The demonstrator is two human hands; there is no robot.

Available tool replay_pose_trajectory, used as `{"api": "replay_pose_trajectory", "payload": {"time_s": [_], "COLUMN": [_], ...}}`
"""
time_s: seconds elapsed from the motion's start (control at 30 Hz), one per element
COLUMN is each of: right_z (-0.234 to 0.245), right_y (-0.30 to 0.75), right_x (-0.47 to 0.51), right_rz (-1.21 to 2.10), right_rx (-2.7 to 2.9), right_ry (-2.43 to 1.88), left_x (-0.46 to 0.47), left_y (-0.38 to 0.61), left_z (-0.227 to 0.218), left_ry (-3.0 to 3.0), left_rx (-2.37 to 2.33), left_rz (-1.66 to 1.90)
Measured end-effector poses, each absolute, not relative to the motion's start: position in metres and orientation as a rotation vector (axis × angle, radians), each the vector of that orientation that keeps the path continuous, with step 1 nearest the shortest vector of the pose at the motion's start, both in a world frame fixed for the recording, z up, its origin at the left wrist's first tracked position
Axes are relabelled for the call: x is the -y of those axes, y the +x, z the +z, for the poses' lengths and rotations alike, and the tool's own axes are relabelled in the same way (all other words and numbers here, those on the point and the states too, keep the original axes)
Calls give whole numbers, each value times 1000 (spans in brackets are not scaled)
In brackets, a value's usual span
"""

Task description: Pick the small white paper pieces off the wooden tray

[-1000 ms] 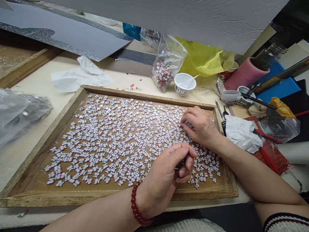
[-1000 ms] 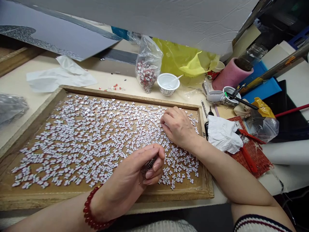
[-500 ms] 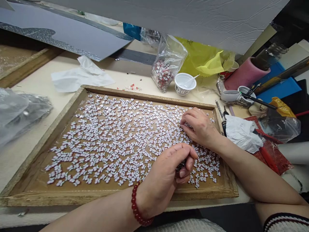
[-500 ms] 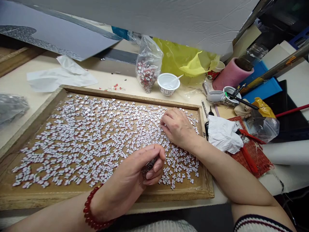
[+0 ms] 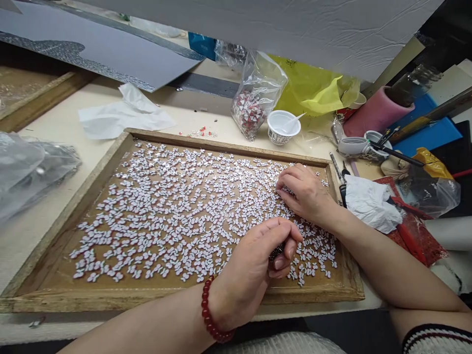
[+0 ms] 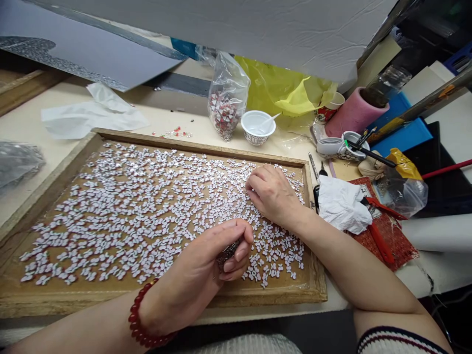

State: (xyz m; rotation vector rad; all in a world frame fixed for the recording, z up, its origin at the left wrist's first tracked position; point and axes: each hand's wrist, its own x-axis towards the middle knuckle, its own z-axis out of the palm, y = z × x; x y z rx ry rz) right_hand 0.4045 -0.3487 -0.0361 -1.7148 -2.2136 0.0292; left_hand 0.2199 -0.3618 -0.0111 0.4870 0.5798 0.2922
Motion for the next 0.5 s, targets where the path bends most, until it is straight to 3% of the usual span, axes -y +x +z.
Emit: {"api": "replay_pose_trajectory", "payload": {"time_s": [0.5], "right_z": [-37], "right_y": [404], "right_x": [349], "right_rz": [44], "right_rx": [2205], "right_ry": [-1713], "left_x": [360], "left_y": [221], "left_z": [-11], "left_ry": [499], "left_rx": [-588], "left_rz": [299]}}
